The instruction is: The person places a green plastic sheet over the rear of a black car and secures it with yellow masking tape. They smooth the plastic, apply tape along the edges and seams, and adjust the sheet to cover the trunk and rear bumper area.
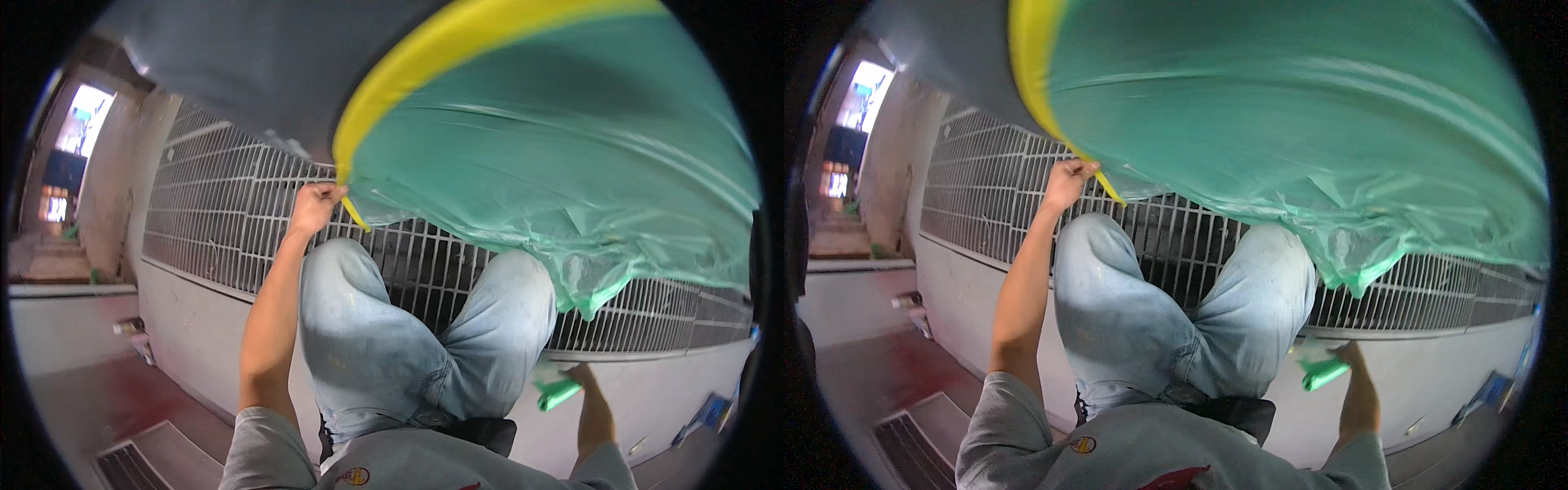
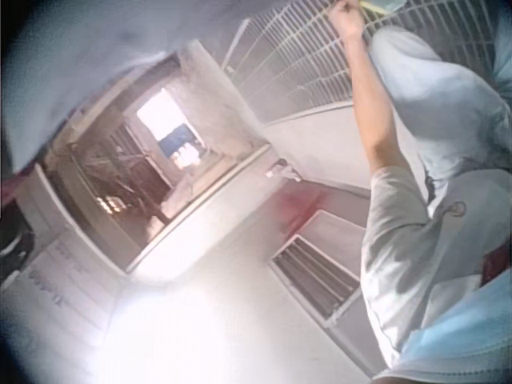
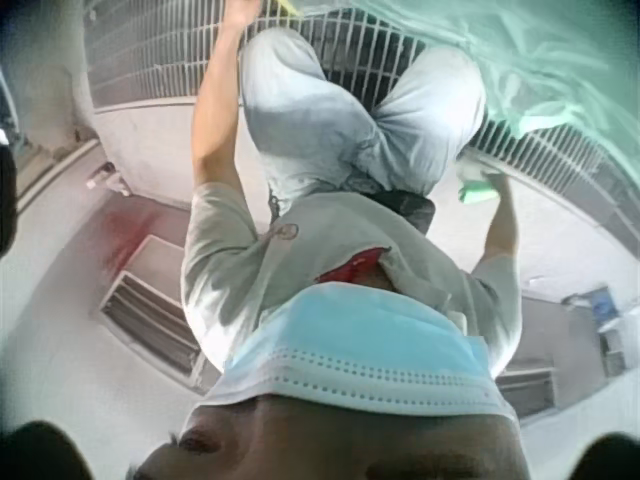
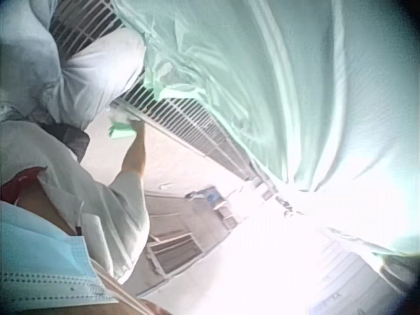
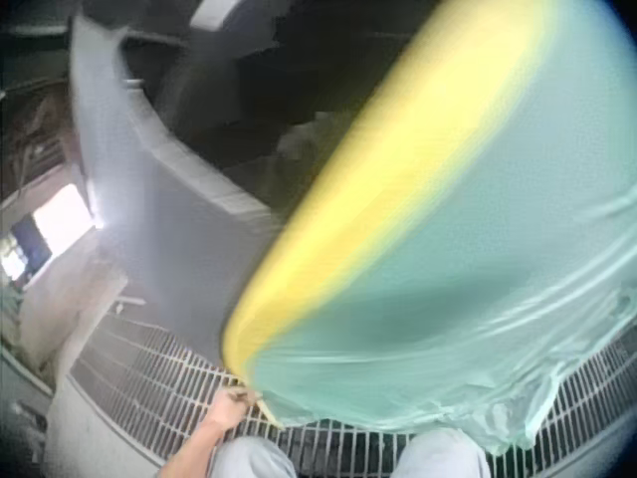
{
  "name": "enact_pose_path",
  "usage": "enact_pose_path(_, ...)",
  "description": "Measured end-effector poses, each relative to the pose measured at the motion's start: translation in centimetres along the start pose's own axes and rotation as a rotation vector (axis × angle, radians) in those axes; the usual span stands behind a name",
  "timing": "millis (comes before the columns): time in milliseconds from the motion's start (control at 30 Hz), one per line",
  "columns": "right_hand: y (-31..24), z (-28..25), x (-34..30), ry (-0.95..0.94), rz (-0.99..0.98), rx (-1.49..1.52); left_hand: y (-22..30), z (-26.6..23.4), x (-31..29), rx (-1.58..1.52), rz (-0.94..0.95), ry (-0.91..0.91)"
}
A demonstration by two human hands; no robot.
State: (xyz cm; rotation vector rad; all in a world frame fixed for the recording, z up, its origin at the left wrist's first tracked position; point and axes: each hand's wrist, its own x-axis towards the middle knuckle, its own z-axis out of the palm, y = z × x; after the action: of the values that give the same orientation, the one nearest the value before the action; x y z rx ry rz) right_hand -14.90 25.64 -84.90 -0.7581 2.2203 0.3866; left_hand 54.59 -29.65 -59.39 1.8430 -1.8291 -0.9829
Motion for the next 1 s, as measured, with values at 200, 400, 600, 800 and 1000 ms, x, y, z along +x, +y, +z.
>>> enact_pose_path(200,-6.4,-5.9,-8.8,-0.104,-0.102,0.134,2.4,-0.1,-5.0,0.079,0.187,0.224)
enact_pose_path(400,-16.0,-10.4,-11.8,0.042,-0.316,-0.460,6.0,1.7,-5.8,-0.323,0.600,0.473)
enact_pose_path(600,-26.0,-18.1,-25.0,0.357,-0.202,-0.077,7.0,3.3,-4.1,-0.539,0.706,0.598)
enact_pose_path(800,-34.6,-20.5,-33.7,0.652,-0.314,0.034,7.1,3.6,-3.6,-0.742,0.652,0.506)
enact_pose_path(1000,-43.5,-22.4,-40.5,0.879,-0.758,-0.260,7.2,3.7,-3.2,-0.653,0.637,0.563)
